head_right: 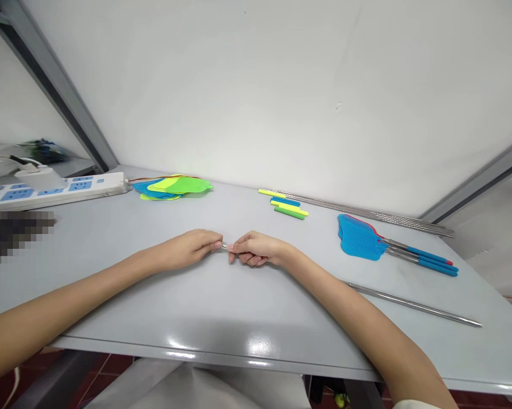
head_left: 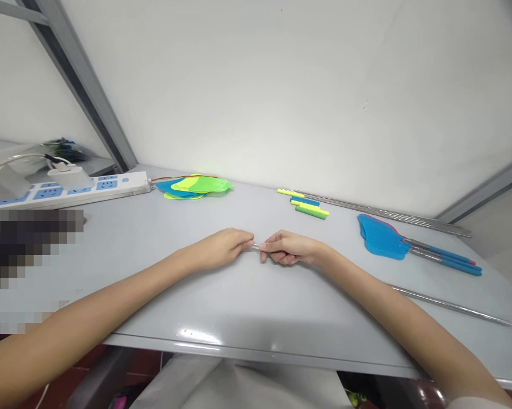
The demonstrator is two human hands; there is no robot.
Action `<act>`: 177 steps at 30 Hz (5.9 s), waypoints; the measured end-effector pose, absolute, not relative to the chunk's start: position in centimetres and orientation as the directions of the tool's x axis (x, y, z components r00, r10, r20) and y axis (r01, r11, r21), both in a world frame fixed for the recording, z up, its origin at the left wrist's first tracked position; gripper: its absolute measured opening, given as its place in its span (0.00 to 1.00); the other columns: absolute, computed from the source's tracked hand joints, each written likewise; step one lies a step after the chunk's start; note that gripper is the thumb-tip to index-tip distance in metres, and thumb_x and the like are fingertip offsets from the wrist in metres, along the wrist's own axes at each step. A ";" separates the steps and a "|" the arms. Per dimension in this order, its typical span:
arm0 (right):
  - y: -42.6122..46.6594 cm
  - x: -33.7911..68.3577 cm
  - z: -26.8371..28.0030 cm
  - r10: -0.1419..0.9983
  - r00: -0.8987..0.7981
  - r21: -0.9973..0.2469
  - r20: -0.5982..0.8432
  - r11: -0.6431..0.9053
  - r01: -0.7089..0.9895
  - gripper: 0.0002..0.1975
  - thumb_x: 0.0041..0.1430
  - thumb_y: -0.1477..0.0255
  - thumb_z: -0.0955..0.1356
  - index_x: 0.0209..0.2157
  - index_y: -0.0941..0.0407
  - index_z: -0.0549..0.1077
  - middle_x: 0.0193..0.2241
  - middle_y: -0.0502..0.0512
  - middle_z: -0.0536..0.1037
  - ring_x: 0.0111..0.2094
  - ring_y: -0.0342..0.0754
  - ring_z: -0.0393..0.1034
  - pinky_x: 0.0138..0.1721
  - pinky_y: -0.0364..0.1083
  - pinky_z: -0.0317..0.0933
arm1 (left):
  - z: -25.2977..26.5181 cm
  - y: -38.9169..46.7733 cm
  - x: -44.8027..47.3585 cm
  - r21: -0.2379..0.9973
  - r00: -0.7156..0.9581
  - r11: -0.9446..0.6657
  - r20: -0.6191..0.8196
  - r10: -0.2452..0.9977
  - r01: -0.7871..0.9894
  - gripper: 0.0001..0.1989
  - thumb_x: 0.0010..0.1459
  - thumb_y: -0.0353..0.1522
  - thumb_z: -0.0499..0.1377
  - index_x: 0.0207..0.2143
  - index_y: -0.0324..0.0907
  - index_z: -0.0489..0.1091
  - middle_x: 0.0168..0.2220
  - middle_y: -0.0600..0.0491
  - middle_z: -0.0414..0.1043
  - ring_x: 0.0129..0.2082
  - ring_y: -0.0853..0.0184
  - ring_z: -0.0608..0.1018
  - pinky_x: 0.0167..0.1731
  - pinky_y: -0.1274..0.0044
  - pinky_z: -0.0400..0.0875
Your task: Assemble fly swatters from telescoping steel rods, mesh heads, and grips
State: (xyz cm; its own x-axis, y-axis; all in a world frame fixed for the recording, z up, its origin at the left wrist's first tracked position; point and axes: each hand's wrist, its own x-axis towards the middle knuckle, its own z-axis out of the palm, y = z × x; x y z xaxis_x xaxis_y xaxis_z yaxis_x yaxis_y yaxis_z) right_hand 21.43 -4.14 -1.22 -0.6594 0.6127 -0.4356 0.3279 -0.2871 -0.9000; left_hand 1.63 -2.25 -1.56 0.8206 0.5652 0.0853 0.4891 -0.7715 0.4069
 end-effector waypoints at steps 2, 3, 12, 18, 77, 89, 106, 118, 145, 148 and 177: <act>-4.2 21.3 -1.2 0.621 -0.652 -0.900 -0.436 -0.293 0.322 0.16 0.48 0.61 0.63 0.28 0.62 0.67 0.13 0.42 0.50 0.12 0.32 0.40 0.10 0.36 0.34 | -1.1 -2.2 1.5 0.432 0.813 -0.746 0.047 0.580 0.507 0.14 0.56 0.34 0.40 0.21 0.40 0.57 0.21 0.56 0.58 0.22 0.72 0.62 0.24 0.80 0.55; -4.2 21.3 -1.2 0.623 -0.650 -0.900 -0.435 -0.295 0.321 0.17 0.48 0.61 0.63 0.28 0.62 0.67 0.13 0.42 0.50 0.12 0.32 0.40 0.10 0.36 0.34 | -0.9 -2.2 1.5 0.446 0.809 -0.731 0.024 0.587 0.517 0.15 0.56 0.35 0.40 0.22 0.40 0.57 0.21 0.56 0.59 0.22 0.72 0.62 0.23 0.80 0.55; -3.9 21.3 -1.4 0.612 -0.644 -0.886 -0.459 -0.363 0.287 0.21 0.52 0.58 0.58 0.31 0.62 0.67 0.14 0.42 0.49 0.12 0.32 0.40 0.09 0.35 0.36 | 0.4 -1.7 0.9 0.514 0.784 -0.643 -0.100 0.612 0.567 0.17 0.56 0.38 0.38 0.27 0.41 0.62 0.24 0.56 0.64 0.23 0.73 0.64 0.25 0.81 0.56; -3.8 21.4 -1.3 0.607 -0.645 -0.882 -0.464 -0.381 0.276 0.19 0.53 0.60 0.58 0.31 0.62 0.67 0.15 0.43 0.49 0.12 0.32 0.41 0.09 0.34 0.36 | 0.1 -1.1 0.5 0.474 0.782 -0.662 -0.099 0.615 0.581 0.16 0.56 0.37 0.40 0.25 0.40 0.61 0.21 0.56 0.61 0.21 0.73 0.63 0.22 0.81 0.55; -3.9 21.5 -1.7 0.591 -0.668 -0.889 -0.453 -0.361 0.283 0.15 0.52 0.61 0.60 0.23 0.59 0.59 0.15 0.43 0.47 0.13 0.32 0.40 0.09 0.34 0.35 | -0.2 -1.6 1.0 0.532 0.816 -0.678 -0.044 0.577 0.508 0.14 0.56 0.36 0.40 0.22 0.40 0.56 0.20 0.58 0.54 0.21 0.74 0.59 0.22 0.82 0.53; -4.1 21.5 -1.3 0.561 -0.681 -0.882 -0.470 -0.329 0.338 0.15 0.51 0.60 0.60 0.24 0.60 0.61 0.14 0.42 0.49 0.13 0.32 0.40 0.10 0.35 0.36 | -0.9 -2.5 1.5 0.548 0.834 -0.698 0.000 0.552 0.462 0.11 0.55 0.30 0.40 0.22 0.40 0.55 0.18 0.59 0.52 0.20 0.75 0.58 0.23 0.82 0.53; -4.1 21.4 -1.3 0.584 -0.661 -0.882 -0.471 -0.297 0.366 0.16 0.51 0.60 0.60 0.25 0.60 0.63 0.12 0.42 0.51 0.12 0.33 0.41 0.11 0.35 0.37 | -1.6 -2.8 2.1 0.549 0.821 -0.700 0.045 0.570 0.456 0.10 0.53 0.29 0.41 0.21 0.40 0.54 0.19 0.59 0.54 0.20 0.74 0.58 0.22 0.82 0.52; -4.5 20.8 -1.4 0.626 -0.613 -0.876 -0.481 -0.370 0.309 0.15 0.51 0.61 0.60 0.25 0.59 0.61 0.14 0.42 0.49 0.13 0.32 0.40 0.10 0.35 0.35 | -2.2 -2.9 2.6 0.635 0.769 -0.614 0.049 0.637 0.469 0.12 0.54 0.30 0.41 0.23 0.39 0.59 0.19 0.59 0.56 0.21 0.75 0.59 0.22 0.83 0.54; -4.7 20.0 -1.3 0.662 -0.600 -0.893 -0.449 -0.312 0.325 0.16 0.51 0.60 0.60 0.24 0.60 0.63 0.13 0.42 0.49 0.12 0.32 0.39 0.12 0.36 0.35 | 0.3 -2.4 1.5 0.473 0.821 -0.724 0.001 0.571 0.502 0.17 0.56 0.40 0.41 0.30 0.40 0.65 0.26 0.55 0.65 0.24 0.72 0.65 0.25 0.81 0.56; -4.7 20.0 -1.2 0.666 -0.596 -0.893 -0.448 -0.311 0.324 0.17 0.50 0.59 0.60 0.24 0.60 0.63 0.13 0.42 0.49 0.12 0.32 0.39 0.12 0.36 0.35 | 0.4 -2.4 1.5 0.483 0.809 -0.726 0.061 0.585 0.489 0.14 0.55 0.39 0.43 0.33 0.41 0.64 0.30 0.54 0.66 0.27 0.72 0.65 0.27 0.81 0.57; -4.6 20.4 -1.4 0.668 -0.604 -0.900 -0.434 -0.298 0.317 0.17 0.50 0.59 0.60 0.26 0.61 0.65 0.14 0.42 0.48 0.13 0.33 0.39 0.12 0.36 0.35 | 0.5 -2.6 1.6 0.463 0.817 -0.766 0.140 0.559 0.445 0.10 0.55 0.33 0.44 0.33 0.40 0.62 0.31 0.54 0.64 0.29 0.72 0.65 0.29 0.81 0.58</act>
State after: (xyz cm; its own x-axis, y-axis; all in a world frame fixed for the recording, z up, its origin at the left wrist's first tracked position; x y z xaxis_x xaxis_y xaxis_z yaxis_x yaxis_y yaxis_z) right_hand 20.38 -4.63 -1.40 -0.6045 0.6678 -0.4344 0.3172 -0.2984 -0.9002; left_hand 1.55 -2.56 0.48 0.8173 0.5589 0.1400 0.4448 -0.7664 0.4634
